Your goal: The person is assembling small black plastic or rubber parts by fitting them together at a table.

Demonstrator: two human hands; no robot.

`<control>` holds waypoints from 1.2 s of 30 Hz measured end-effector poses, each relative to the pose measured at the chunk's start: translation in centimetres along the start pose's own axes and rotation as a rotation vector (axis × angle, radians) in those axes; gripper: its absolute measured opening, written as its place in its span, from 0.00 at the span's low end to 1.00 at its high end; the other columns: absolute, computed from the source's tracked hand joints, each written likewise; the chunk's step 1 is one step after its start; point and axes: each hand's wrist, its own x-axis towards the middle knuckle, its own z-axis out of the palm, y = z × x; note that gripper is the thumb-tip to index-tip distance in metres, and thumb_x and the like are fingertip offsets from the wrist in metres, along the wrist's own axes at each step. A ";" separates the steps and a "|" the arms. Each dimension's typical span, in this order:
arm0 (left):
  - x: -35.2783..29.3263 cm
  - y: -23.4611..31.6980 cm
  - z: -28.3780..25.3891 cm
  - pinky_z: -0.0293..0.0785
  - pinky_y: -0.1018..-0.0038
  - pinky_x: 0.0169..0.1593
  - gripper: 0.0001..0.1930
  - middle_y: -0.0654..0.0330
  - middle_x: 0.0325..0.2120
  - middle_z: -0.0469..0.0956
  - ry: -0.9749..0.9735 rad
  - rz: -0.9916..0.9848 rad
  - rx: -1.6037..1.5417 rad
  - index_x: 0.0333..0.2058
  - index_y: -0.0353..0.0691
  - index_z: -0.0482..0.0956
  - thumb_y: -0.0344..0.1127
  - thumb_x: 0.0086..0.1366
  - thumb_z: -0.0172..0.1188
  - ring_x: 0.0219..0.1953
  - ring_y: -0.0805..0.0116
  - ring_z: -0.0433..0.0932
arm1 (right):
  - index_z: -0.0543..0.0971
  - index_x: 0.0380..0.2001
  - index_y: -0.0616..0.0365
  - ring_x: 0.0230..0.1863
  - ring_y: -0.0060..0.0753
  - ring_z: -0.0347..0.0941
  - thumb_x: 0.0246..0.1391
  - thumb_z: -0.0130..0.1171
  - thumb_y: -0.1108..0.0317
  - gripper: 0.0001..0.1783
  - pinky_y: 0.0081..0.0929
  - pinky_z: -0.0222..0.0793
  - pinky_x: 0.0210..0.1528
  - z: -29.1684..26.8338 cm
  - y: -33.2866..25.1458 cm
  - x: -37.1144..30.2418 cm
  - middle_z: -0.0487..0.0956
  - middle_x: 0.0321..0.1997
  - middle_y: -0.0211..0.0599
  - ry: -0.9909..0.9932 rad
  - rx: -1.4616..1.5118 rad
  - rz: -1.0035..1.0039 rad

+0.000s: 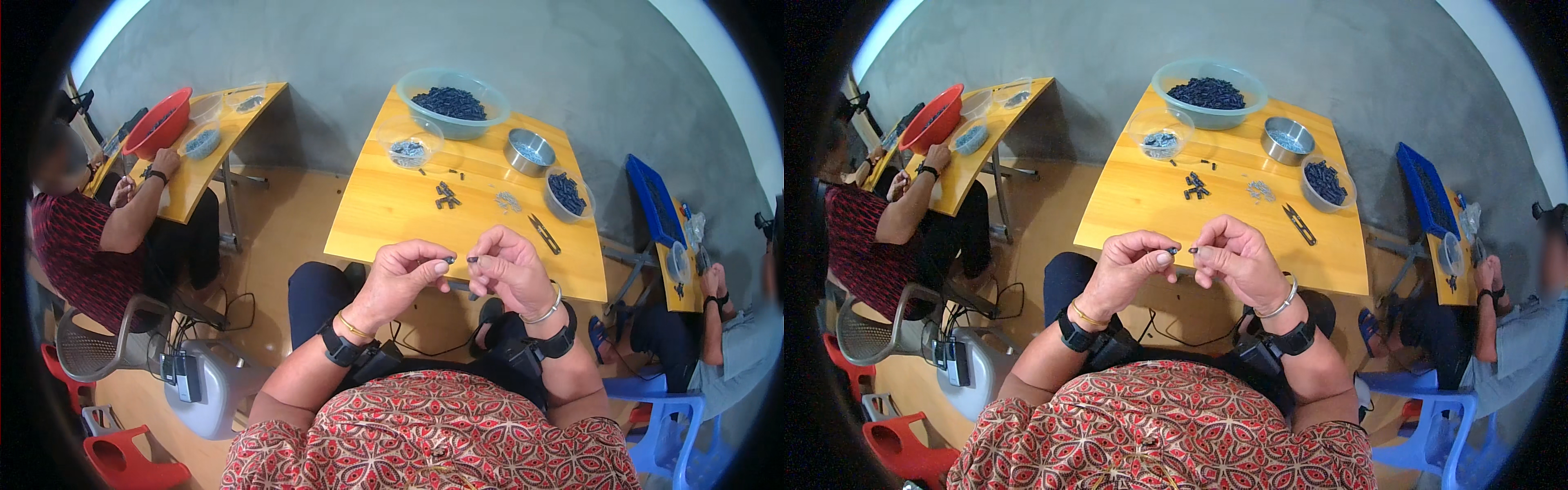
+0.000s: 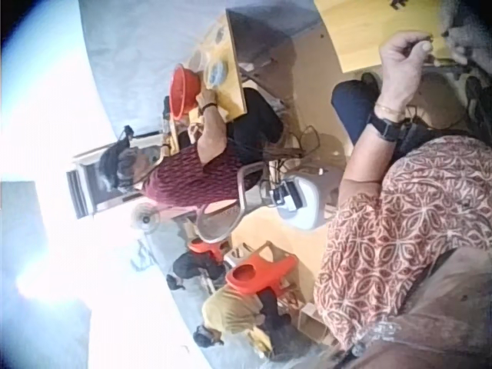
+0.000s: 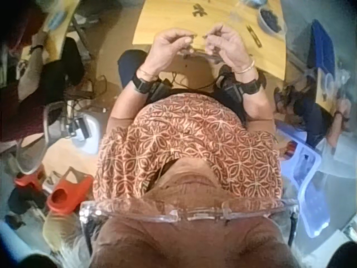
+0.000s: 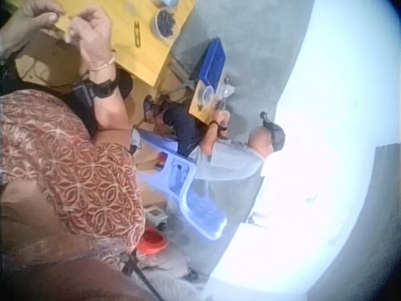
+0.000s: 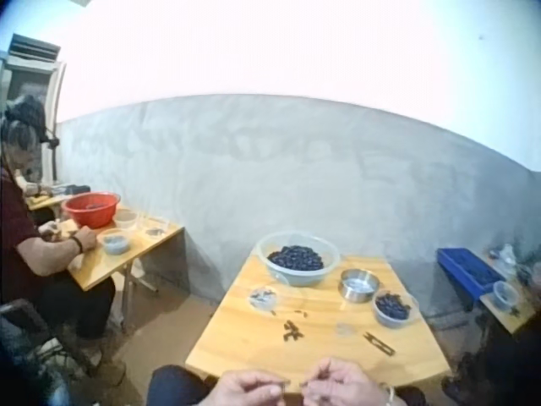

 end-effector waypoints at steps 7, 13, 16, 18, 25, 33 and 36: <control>-0.8 0.6 1.6 0.73 0.80 0.33 0.08 0.59 0.29 0.76 -0.014 0.053 0.047 0.37 0.31 0.75 0.26 0.58 0.54 0.27 0.73 0.75 | 0.70 0.29 0.62 0.22 0.21 0.66 0.50 0.54 0.75 0.04 0.23 0.67 0.24 0.7 0.5 -1.2 0.72 0.23 0.34 -0.016 0.076 -0.058; -1.0 0.9 1.8 0.73 0.81 0.33 0.08 0.59 0.28 0.76 -0.022 0.057 0.081 0.36 0.30 0.75 0.25 0.58 0.54 0.26 0.74 0.75 | 0.70 0.28 0.62 0.21 0.21 0.67 0.50 0.54 0.75 0.04 0.23 0.68 0.23 0.7 0.8 -1.2 0.72 0.22 0.35 -0.004 0.064 -0.071; -1.0 0.9 1.8 0.73 0.81 0.33 0.07 0.59 0.28 0.76 -0.019 0.049 0.090 0.36 0.30 0.75 0.25 0.58 0.54 0.26 0.74 0.75 | 0.70 0.28 0.62 0.21 0.22 0.67 0.50 0.54 0.75 0.04 0.23 0.69 0.23 0.6 1.0 -1.1 0.73 0.22 0.36 0.000 0.069 -0.044; -0.9 0.9 1.7 0.73 0.81 0.32 0.07 0.58 0.27 0.76 -0.016 0.046 0.106 0.35 0.30 0.76 0.25 0.58 0.54 0.26 0.74 0.75 | 0.70 0.28 0.62 0.21 0.22 0.68 0.50 0.54 0.76 0.04 0.23 0.69 0.23 0.5 1.2 -1.0 0.73 0.22 0.36 -0.004 0.065 -0.058; -0.9 0.7 1.3 0.73 0.80 0.32 0.06 0.57 0.27 0.76 -0.015 0.130 0.155 0.33 0.31 0.77 0.22 0.56 0.55 0.26 0.73 0.75 | 0.70 0.27 0.62 0.20 0.22 0.69 0.49 0.54 0.77 0.03 0.23 0.70 0.22 0.7 1.3 -1.0 0.74 0.22 0.38 0.001 0.087 -0.040; -1.1 0.7 1.6 0.74 0.80 0.31 0.05 0.56 0.27 0.76 -0.044 0.132 0.191 0.33 0.31 0.77 0.22 0.56 0.55 0.25 0.73 0.75 | 0.71 0.25 0.62 0.21 0.22 0.70 0.48 0.55 0.78 0.03 0.21 0.71 0.23 0.5 1.5 -1.3 0.74 0.22 0.37 -0.016 -0.026 -0.062; -1.2 0.9 1.4 0.74 0.80 0.29 0.05 0.57 0.26 0.76 -0.083 0.086 0.168 0.32 0.30 0.77 0.23 0.57 0.55 0.24 0.74 0.75 | 0.71 0.24 0.61 0.21 0.20 0.70 0.48 0.55 0.78 0.04 0.18 0.69 0.24 0.6 0.7 -1.6 0.75 0.23 0.33 -0.034 -0.458 -0.157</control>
